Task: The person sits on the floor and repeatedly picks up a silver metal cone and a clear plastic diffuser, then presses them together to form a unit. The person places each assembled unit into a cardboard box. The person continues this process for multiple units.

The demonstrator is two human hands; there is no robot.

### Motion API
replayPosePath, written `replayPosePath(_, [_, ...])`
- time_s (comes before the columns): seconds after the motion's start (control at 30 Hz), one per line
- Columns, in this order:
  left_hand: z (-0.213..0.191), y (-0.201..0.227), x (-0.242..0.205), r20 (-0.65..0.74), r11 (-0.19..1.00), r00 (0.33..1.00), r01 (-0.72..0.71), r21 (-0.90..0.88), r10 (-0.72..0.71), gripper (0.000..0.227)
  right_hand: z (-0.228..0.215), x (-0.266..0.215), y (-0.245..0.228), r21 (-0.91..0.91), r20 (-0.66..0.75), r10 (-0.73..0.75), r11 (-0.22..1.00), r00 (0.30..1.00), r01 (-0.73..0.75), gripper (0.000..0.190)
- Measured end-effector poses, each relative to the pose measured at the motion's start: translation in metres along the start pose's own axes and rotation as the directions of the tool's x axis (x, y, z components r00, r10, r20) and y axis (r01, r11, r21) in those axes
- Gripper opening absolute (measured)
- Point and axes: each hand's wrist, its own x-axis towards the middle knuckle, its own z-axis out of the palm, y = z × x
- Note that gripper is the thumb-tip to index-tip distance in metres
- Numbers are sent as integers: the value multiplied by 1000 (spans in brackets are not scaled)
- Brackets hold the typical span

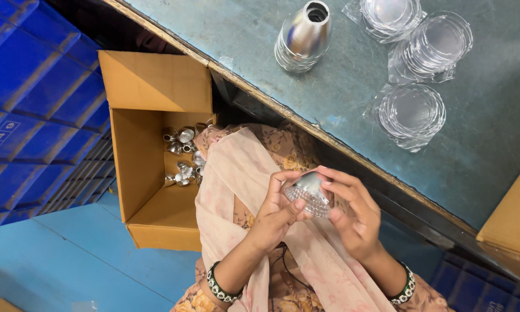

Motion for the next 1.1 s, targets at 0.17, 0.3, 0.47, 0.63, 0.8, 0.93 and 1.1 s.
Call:
replayPosePath(0.17, [-2, 4, -1, 63, 1000, 998, 6, -28, -5, 46, 4, -3, 4, -137, -8, -134, 982, 991, 132, 31])
replayPosePath(0.3, [-4, -3, -2, 173, 971, 977, -153, 183, 122, 48, 4, -3, 8, -141, -18, -132, 982, 991, 128, 26])
replayPosePath(0.47, [-52, -11, 1, 146, 882, 950, -312, 353, 277, 53, 15, 8, 5, -199, 135, 73, 979, 988, -45, 32])
replayPosePath(0.63, [-200, 11, -9, -599, 902, 701, -423, 89, 388, 44, 27, 18, 6, -359, 226, 105, 933, 968, -18, 56])
replayPosePath(0.8, [-337, -12, -72, -976, 949, 9, 233, 211, 215, 60, 32, 20, 19, -394, 275, 200, 916, 941, -80, 57])
replayPosePath(0.93, [-361, -68, -102, -957, 732, -48, 655, 185, 285, 69, 36, 13, 29, -472, 291, 282, 874, 914, -119, 58])
replayPosePath(1.1, [-364, -72, -94, -963, 600, 28, 777, 189, 267, 69, 44, 11, 33, -463, 346, 257, 883, 902, -74, 53])
